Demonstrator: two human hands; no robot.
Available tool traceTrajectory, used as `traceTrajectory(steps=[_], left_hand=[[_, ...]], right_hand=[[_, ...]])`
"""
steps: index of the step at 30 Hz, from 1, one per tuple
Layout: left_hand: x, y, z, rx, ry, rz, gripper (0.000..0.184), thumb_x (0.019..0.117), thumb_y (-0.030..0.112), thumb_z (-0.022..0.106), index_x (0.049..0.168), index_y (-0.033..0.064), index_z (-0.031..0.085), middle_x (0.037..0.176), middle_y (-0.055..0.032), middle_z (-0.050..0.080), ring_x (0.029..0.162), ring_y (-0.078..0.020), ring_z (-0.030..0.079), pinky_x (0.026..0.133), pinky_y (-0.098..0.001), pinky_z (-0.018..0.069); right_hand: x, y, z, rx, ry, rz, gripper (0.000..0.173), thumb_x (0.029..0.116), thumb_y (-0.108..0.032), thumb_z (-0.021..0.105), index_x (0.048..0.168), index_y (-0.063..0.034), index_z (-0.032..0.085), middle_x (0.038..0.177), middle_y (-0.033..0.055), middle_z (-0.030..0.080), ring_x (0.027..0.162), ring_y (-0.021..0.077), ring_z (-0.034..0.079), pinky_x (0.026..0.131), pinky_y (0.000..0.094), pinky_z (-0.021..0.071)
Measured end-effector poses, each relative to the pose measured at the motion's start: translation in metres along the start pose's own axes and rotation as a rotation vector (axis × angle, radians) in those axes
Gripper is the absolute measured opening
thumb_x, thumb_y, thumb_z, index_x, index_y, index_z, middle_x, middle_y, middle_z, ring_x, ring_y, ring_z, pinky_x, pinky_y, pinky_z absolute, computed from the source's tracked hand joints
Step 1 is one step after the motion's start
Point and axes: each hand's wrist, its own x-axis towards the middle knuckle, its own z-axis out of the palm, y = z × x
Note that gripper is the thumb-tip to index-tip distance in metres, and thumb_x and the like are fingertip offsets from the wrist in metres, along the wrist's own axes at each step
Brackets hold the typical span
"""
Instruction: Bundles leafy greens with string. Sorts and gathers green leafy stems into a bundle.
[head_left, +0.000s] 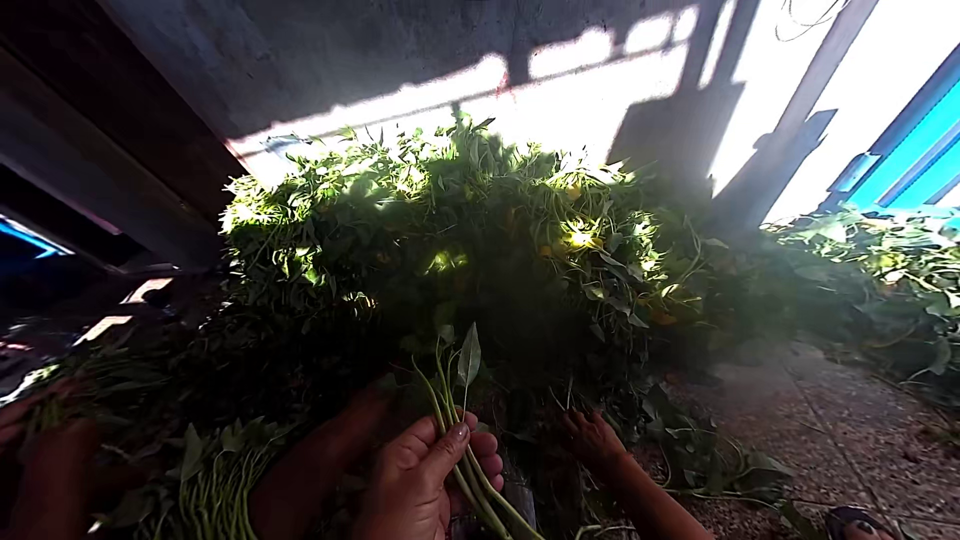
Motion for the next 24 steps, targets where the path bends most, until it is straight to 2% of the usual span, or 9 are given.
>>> traceTrajectory(steps=[2, 4, 8, 12, 15, 17, 19, 21, 24], left_hand=[[-0.003, 0.001, 0.002, -0.004, -0.014, -0.010, 0.017, 0.1073, 0.003, 0.048, 0.114, -0.0068, 0.060, 0.090, -0.0214, 0.074, 0.077, -0.0308, 0.076, 0.073, -0.0444, 0.0655], [-0.005, 0.002, 0.001, -0.008, -0.033, -0.008, 0.016, 0.1073, 0.003, 0.048, 0.113, -0.0059, 0.060, 0.088, -0.0197, 0.073, 0.075, -0.0295, 0.075, 0.072, -0.0443, 0.0656], [0.001, -0.001, -0.004, -0.019, -0.030, 0.002, 0.015, 0.1076, 0.003, 0.047, 0.113, -0.0045, 0.059, 0.085, -0.0166, 0.071, 0.073, -0.0269, 0.074, 0.072, -0.0436, 0.0654], [0.007, -0.001, -0.009, -0.028, 0.025, -0.008, 0.016, 0.1080, 0.004, 0.046, 0.113, -0.0043, 0.058, 0.085, -0.0165, 0.071, 0.074, -0.0278, 0.073, 0.073, -0.0454, 0.0650], [0.007, -0.001, -0.009, -0.033, 0.057, 0.017, 0.015, 0.1076, 0.004, 0.048, 0.113, -0.0052, 0.059, 0.085, -0.0173, 0.071, 0.073, -0.0278, 0.073, 0.072, -0.0445, 0.0650], [0.008, -0.002, -0.009, -0.020, 0.081, 0.053, 0.015, 0.1067, 0.003, 0.050, 0.112, -0.0059, 0.060, 0.084, -0.0175, 0.071, 0.072, -0.0278, 0.073, 0.070, -0.0436, 0.0651], [0.009, -0.003, -0.010, -0.014, 0.096, 0.080, 0.015, 0.1059, 0.003, 0.051, 0.112, -0.0065, 0.061, 0.084, -0.0181, 0.071, 0.071, -0.0280, 0.073, 0.069, -0.0426, 0.0650], [0.010, -0.004, -0.007, -0.024, 0.109, 0.089, 0.015, 0.1051, 0.003, 0.054, 0.111, -0.0072, 0.062, 0.084, -0.0190, 0.071, 0.070, -0.0282, 0.073, 0.067, -0.0417, 0.0649], [0.013, -0.006, -0.005, -0.017, 0.096, 0.087, 0.014, 0.1045, 0.004, 0.056, 0.110, -0.0073, 0.062, 0.084, -0.0190, 0.071, 0.069, -0.0279, 0.073, 0.065, -0.0405, 0.0644]], right_hand=[[0.005, -0.003, 0.001, 0.009, -0.026, 0.062, 0.048, 0.1021, 0.005, 0.040, 0.147, -0.0067, 0.052, 0.158, 0.0174, 0.043, 0.144, 0.0420, 0.041, 0.111, 0.0629, 0.0371], [0.011, -0.003, 0.001, 0.014, -0.016, 0.110, 0.044, 0.1011, 0.004, 0.041, 0.142, -0.0021, 0.056, 0.158, 0.0176, 0.043, 0.144, 0.0414, 0.041, 0.111, 0.0622, 0.0378], [0.023, 0.004, -0.006, -0.072, -0.012, 0.145, 0.043, 0.1016, 0.004, 0.042, 0.142, -0.0026, 0.056, 0.159, 0.0185, 0.041, 0.145, 0.0422, 0.038, 0.109, 0.0646, 0.0370], [0.015, 0.021, -0.012, -0.082, 0.053, 0.085, 0.037, 0.1015, 0.002, 0.041, 0.131, 0.0014, 0.064, 0.152, 0.0196, 0.049, 0.141, 0.0394, 0.044, 0.113, 0.0603, 0.0336], [-0.008, 0.033, -0.033, 0.069, 0.164, 0.154, 0.033, 0.1012, -0.001, 0.045, 0.127, 0.0024, 0.067, 0.148, 0.0241, 0.053, 0.140, 0.0429, 0.046, 0.115, 0.0640, 0.0314], [-0.032, 0.036, -0.054, 0.244, 0.237, 0.273, 0.032, 0.1025, -0.009, 0.048, 0.128, -0.0019, 0.067, 0.137, 0.0254, 0.060, 0.133, 0.0440, 0.052, 0.113, 0.0659, 0.0309], [-0.061, 0.035, -0.067, 0.461, 0.287, 0.397, 0.032, 0.1048, -0.022, 0.048, 0.129, -0.0092, 0.065, 0.125, 0.0204, 0.068, 0.123, 0.0400, 0.062, 0.107, 0.0635, 0.0402], [-0.090, 0.031, -0.069, 0.677, 0.391, 0.446, 0.032, 0.1038, -0.029, 0.050, 0.125, -0.0108, 0.066, 0.108, 0.0181, 0.073, 0.106, 0.0384, 0.069, 0.093, 0.0624, 0.0512], [-0.120, 0.005, -0.053, 0.892, 0.808, 0.496, 0.026, 0.1012, -0.026, 0.056, 0.113, -0.0073, 0.070, 0.090, 0.0135, 0.073, 0.085, 0.0330, 0.072, 0.079, 0.0603, 0.0555]])
